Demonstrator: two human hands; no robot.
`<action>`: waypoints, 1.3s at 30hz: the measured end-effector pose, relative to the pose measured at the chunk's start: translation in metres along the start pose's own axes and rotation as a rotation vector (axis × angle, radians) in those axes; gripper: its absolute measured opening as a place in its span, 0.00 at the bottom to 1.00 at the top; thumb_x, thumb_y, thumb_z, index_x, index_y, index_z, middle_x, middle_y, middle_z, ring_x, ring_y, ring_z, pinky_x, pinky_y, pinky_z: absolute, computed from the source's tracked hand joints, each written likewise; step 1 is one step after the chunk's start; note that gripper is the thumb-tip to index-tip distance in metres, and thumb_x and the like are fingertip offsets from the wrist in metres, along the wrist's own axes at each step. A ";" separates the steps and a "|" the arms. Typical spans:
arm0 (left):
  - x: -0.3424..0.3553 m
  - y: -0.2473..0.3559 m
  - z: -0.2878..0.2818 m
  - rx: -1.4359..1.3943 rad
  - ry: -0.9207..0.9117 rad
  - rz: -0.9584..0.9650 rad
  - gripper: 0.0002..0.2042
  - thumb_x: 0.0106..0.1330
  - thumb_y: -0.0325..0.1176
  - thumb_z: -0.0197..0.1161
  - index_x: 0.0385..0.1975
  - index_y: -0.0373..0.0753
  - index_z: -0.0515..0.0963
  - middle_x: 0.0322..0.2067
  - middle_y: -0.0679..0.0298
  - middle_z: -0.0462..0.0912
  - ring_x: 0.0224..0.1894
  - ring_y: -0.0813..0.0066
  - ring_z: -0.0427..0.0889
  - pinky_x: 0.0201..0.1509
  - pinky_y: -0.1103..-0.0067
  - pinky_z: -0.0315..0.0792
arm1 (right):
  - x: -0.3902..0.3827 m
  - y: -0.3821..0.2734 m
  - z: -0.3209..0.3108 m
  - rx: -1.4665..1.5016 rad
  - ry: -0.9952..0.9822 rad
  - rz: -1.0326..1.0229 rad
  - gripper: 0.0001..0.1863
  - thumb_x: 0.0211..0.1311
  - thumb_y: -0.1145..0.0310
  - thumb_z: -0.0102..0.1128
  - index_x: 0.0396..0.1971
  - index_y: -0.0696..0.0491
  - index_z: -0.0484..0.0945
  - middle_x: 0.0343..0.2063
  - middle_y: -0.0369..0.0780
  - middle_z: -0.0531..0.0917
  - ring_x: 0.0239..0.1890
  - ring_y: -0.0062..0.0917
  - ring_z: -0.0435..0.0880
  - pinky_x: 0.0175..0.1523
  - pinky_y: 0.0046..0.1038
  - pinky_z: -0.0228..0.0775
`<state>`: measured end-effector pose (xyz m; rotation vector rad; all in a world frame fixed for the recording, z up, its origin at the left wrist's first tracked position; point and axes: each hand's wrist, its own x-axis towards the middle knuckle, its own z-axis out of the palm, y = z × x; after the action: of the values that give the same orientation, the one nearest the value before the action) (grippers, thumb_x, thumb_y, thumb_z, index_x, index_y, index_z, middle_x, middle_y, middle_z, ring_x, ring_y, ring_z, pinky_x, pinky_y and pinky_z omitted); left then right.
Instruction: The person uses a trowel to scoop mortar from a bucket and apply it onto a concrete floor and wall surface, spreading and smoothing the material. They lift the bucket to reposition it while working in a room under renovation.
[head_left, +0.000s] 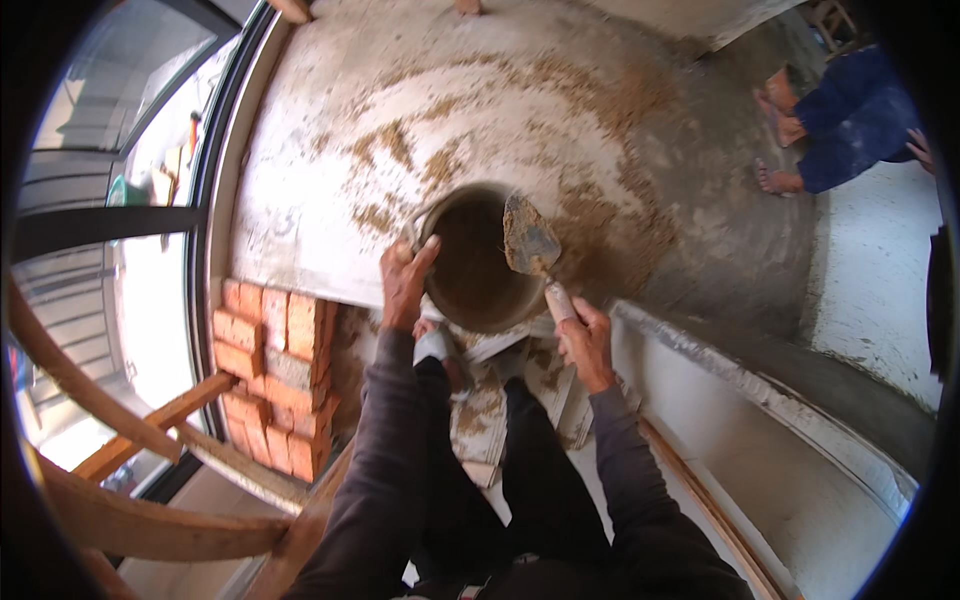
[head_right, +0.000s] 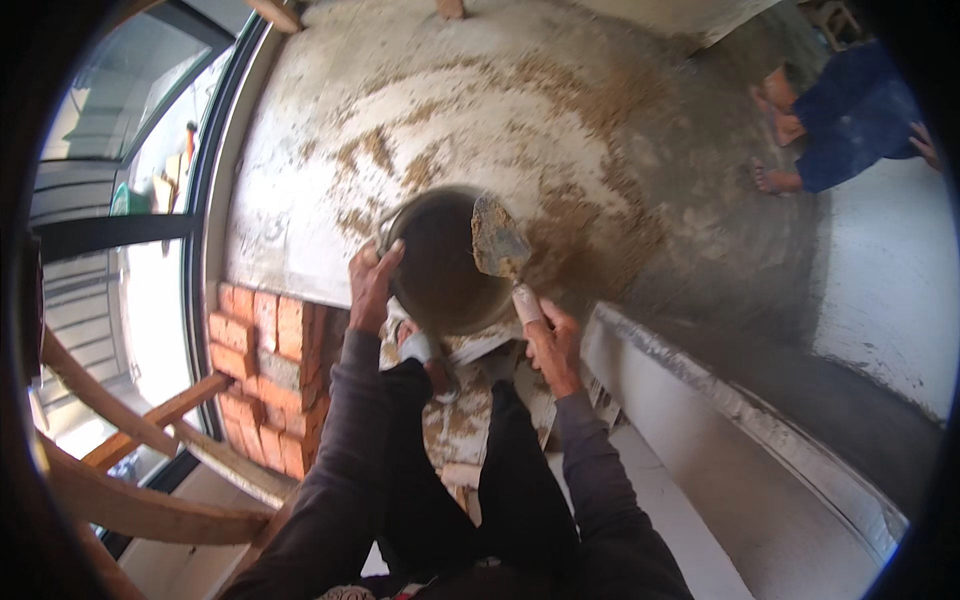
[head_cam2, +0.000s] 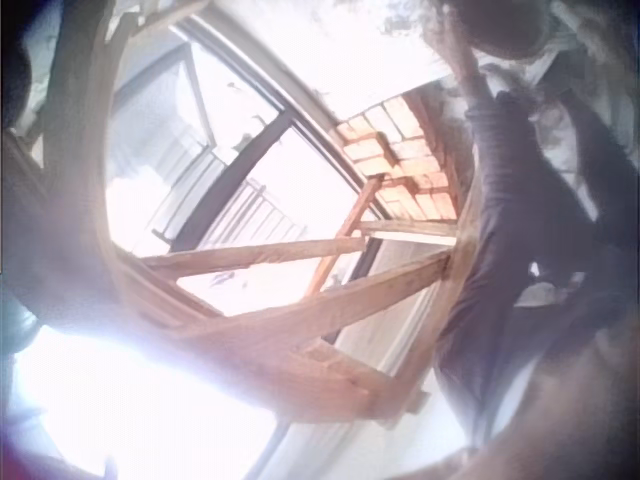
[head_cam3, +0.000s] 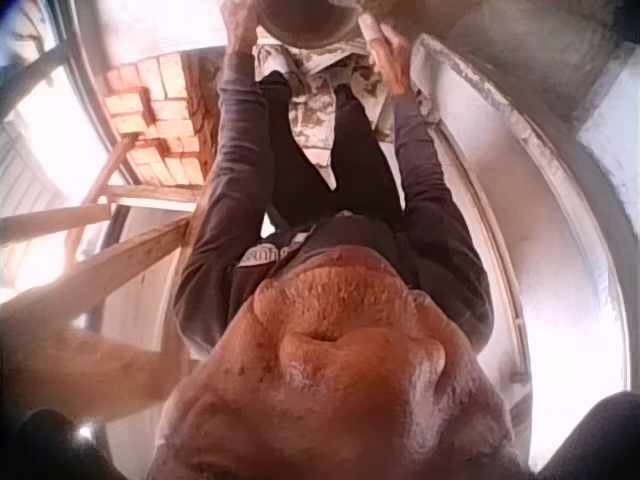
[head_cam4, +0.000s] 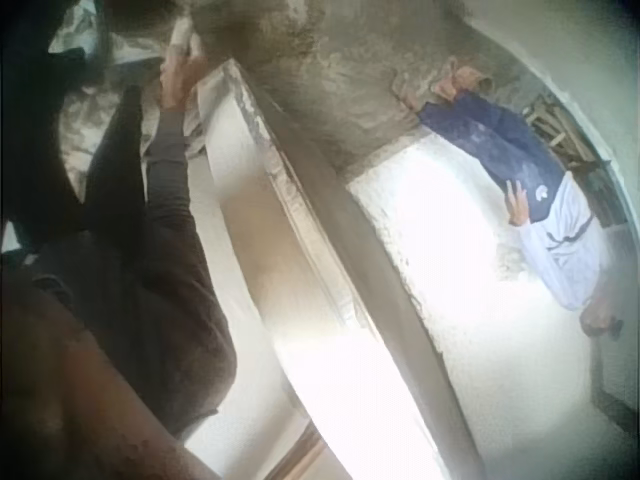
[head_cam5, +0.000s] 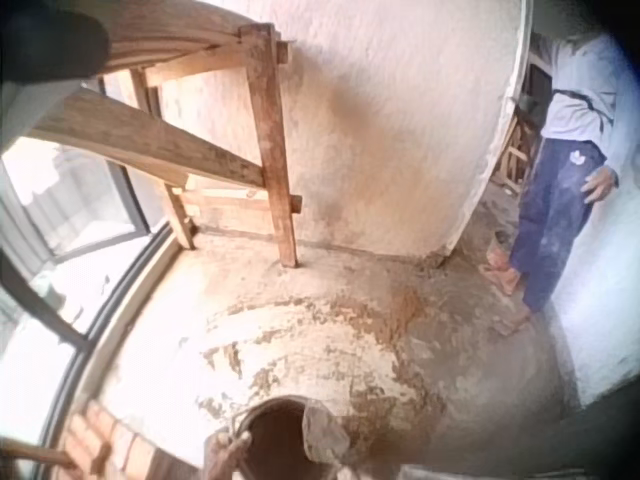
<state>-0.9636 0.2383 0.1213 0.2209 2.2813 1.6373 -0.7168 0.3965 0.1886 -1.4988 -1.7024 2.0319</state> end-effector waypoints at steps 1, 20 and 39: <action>0.000 0.002 0.007 -0.006 -0.024 0.012 0.15 0.61 0.41 0.71 0.26 0.36 0.76 0.19 0.76 0.68 0.23 0.85 0.64 0.27 0.80 0.60 | -0.005 0.006 -0.003 -0.147 0.007 -0.065 0.26 0.53 0.70 0.55 0.54 0.61 0.78 0.27 0.44 0.83 0.22 0.26 0.80 0.25 0.29 0.72; -0.006 0.028 0.031 -0.066 -0.345 0.000 0.13 0.65 0.36 0.70 0.24 0.39 0.73 0.19 0.78 0.68 0.23 0.89 0.61 0.26 0.82 0.58 | 0.050 0.012 -0.005 -0.737 -0.313 -0.296 0.19 0.51 0.64 0.66 0.44 0.54 0.86 0.33 0.51 0.86 0.35 0.41 0.87 0.42 0.36 0.77; 0.000 0.032 0.010 -0.175 -0.249 -0.095 0.13 0.69 0.38 0.66 0.23 0.46 0.73 0.18 0.81 0.64 0.21 0.92 0.57 0.24 0.85 0.51 | 0.044 0.037 -0.036 0.677 0.073 0.103 0.23 0.58 0.64 0.53 0.53 0.57 0.74 0.25 0.42 0.79 0.15 0.23 0.74 0.15 0.25 0.64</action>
<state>-0.9621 0.2573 0.1490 0.2547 1.9260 1.6488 -0.6955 0.4351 0.1368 -1.3983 -0.7785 2.2355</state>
